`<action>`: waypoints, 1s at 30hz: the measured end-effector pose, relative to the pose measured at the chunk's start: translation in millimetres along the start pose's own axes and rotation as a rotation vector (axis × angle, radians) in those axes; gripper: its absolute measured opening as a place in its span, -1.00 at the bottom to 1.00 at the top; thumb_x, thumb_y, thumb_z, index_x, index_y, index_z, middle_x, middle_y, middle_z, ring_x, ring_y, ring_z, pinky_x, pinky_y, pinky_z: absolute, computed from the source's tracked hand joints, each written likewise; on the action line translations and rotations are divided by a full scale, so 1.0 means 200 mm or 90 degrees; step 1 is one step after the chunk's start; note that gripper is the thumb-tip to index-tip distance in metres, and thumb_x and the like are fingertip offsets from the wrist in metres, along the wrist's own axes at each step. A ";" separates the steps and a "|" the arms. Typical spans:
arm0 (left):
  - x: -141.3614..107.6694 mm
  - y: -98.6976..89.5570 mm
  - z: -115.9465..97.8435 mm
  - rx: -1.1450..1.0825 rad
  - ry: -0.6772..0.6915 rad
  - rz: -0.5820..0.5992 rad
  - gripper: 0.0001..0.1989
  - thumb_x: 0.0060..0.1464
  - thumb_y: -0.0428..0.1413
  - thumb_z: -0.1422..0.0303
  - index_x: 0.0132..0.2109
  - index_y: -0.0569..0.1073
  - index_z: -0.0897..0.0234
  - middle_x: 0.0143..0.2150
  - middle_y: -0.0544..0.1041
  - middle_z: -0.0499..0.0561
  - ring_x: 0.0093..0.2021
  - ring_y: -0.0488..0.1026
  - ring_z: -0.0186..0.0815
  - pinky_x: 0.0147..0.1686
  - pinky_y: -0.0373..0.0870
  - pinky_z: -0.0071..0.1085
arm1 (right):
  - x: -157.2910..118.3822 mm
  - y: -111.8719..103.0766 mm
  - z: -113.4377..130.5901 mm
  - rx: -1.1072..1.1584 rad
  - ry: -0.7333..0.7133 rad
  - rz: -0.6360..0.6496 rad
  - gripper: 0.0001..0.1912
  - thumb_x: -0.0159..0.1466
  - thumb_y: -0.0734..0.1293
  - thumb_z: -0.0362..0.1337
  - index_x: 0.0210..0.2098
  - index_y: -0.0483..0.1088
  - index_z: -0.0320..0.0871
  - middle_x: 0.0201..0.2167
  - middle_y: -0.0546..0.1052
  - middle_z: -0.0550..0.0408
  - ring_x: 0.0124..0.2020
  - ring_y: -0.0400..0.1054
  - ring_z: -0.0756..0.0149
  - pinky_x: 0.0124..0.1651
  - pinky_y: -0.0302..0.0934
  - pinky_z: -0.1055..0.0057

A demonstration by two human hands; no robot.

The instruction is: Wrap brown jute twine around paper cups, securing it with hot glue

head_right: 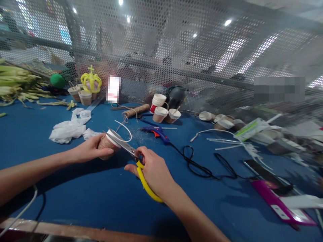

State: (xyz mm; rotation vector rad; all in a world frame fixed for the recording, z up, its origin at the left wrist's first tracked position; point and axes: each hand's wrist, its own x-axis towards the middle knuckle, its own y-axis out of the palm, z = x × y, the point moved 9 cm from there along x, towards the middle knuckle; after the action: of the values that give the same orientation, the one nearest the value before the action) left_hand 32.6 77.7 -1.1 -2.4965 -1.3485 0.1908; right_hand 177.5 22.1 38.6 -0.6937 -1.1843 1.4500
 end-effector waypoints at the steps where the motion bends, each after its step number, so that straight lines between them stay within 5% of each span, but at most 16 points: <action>1: 0.00 0.00 0.00 0.001 0.003 -0.002 -0.47 -0.12 0.13 0.16 -0.05 0.27 0.40 -0.17 0.45 0.13 -0.21 0.40 -0.21 -0.23 0.36 -0.33 | 0.00 0.00 0.00 -0.003 -0.001 -0.003 -0.65 0.05 0.34 -0.01 -0.36 0.21 -0.12 -0.56 0.33 0.20 -0.58 0.20 0.41 -0.50 0.09 0.47; 10: 0.01 -0.02 -0.01 -0.011 0.028 -0.018 -0.44 -0.11 0.13 0.15 -0.01 0.25 0.40 -0.12 0.43 0.16 -0.15 0.39 -0.17 -0.18 0.34 -0.31 | 0.00 -0.03 0.01 -0.004 0.001 -0.026 -0.70 0.08 0.33 -0.05 -0.38 0.23 -0.12 -0.61 0.33 0.22 -0.62 0.17 0.43 -0.55 0.07 0.50; 18: 0.00 0.00 -0.03 -0.058 0.002 0.056 -0.52 -0.09 0.09 0.14 -0.11 0.33 0.43 -0.24 0.46 0.11 -0.28 0.42 -0.24 -0.29 0.35 -0.36 | 0.00 -0.03 0.00 -0.011 -0.021 -0.039 -0.67 0.06 0.34 -0.05 -0.34 0.21 -0.11 -0.54 0.36 0.19 -0.56 0.24 0.39 -0.48 0.12 0.46; 23: -0.01 0.00 -0.02 -0.004 0.001 0.031 -0.53 -0.14 0.13 0.15 -0.15 0.33 0.41 -0.27 0.46 0.08 -0.31 0.41 -0.26 -0.32 0.36 -0.38 | 0.00 -0.02 0.00 -0.004 -0.024 -0.046 -0.55 -0.05 0.42 -0.07 -0.29 0.19 -0.12 -0.43 0.40 0.12 -0.47 0.28 0.33 -0.39 0.18 0.41; 30: 0.00 -0.03 0.01 0.037 -0.016 -0.009 -0.50 -0.17 0.16 0.15 -0.14 0.30 0.41 -0.27 0.47 0.10 -0.34 0.42 -0.28 -0.37 0.35 -0.41 | 0.00 -0.01 0.00 -0.001 0.005 -0.012 -0.63 0.01 0.37 -0.02 -0.36 0.21 -0.12 -0.52 0.35 0.18 -0.51 0.25 0.36 -0.45 0.13 0.44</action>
State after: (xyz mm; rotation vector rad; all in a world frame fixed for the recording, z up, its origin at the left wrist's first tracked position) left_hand 27.4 80.6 -1.0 -2.4443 -1.3500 0.2546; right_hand 178.1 23.1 39.6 -0.6873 -1.1839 1.4298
